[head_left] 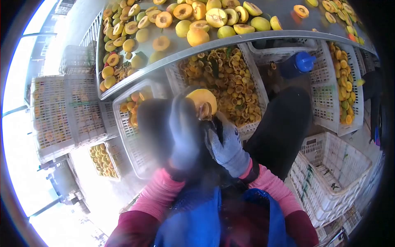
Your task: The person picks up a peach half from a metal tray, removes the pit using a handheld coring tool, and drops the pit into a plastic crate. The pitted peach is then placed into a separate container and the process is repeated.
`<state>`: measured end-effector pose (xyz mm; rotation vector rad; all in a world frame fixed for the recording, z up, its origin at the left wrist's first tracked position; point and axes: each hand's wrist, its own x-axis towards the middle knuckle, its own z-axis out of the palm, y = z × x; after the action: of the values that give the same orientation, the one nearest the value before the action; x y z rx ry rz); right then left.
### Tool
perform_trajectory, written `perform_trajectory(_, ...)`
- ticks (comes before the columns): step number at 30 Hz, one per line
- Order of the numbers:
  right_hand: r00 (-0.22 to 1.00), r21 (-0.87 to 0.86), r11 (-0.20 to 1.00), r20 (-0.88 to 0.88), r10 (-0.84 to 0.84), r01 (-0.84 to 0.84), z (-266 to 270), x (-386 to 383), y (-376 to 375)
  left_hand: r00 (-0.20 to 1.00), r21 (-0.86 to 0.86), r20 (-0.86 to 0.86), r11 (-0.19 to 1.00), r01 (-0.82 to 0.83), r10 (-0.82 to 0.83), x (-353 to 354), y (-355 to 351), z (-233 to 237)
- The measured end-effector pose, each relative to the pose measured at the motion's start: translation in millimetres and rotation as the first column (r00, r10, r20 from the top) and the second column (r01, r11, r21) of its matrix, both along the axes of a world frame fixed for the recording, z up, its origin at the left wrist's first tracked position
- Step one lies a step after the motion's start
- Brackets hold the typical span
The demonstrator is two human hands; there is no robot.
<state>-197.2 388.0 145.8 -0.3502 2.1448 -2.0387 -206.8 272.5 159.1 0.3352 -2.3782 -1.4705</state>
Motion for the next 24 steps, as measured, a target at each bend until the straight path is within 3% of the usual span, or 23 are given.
perform_trajectory(3, 0.995, 0.053, 0.994, 0.028, -0.101, 0.099, 2, 10, 0, 1.0, 0.069, -0.001, 0.997, 0.018, -0.018, 5, 6, 4)
perform_trajectory(6, 0.998, 0.026, 0.999, 0.045, -0.036, 0.035, 6, 12, 6, 0.999, 0.256, 0.05, 0.967, -0.002, -0.012, 8, 14, 14)
perform_trajectory(8, 0.98, 0.043, 0.998, 0.192, 0.045, -0.054, -1, 17, 12, 0.99, -0.053, 0.004, 0.989, 0.138, -0.138, 10, 7, 11)
perform_trajectory(10, 0.949, -0.017, 0.994, 0.295, 0.111, -0.111, -6, 19, 15, 0.981, -0.076, 0.025, 0.978, 0.195, -0.194, 8, 5, 13)
perform_trajectory(12, 0.922, -0.146, 0.981, 0.349, 0.169, -0.125, -8, 20, 17, 0.974, 0.027, 0.066, 0.976, 0.216, -0.217, 8, 4, 13)
perform_trajectory(15, 0.912, -0.172, 0.982, 0.384, 0.144, -0.082, -15, 29, 19, 0.973, 0.117, 0.132, 0.977, 0.177, -0.192, 10, 8, 16)
perform_trajectory(17, 0.99, -0.046, 0.999, 0.139, 0.026, -0.02, -19, 35, 17, 0.97, 0.154, 0.183, 0.979, 0.131, -0.159, 11, 15, 18)
perform_trajectory(19, 0.995, -0.033, 0.998, 0.082, -0.056, 0.059, -14, 38, 15, 0.997, 0.144, 0.04, 0.988, 0.055, -0.061, 16, 27, 5)
perform_trajectory(21, 0.97, -0.115, 0.985, 0.219, -0.103, 0.131, -1, 34, 14, 0.999, 0.183, -0.051, 0.983, 0.015, -0.006, 15, 33, 1)
perform_trajectory(24, 0.987, -0.065, 0.989, 0.107, -0.123, 0.131, -4, 34, 15, 0.996, 0.141, -0.064, 0.987, 0.071, -0.062, 15, 31, 5)
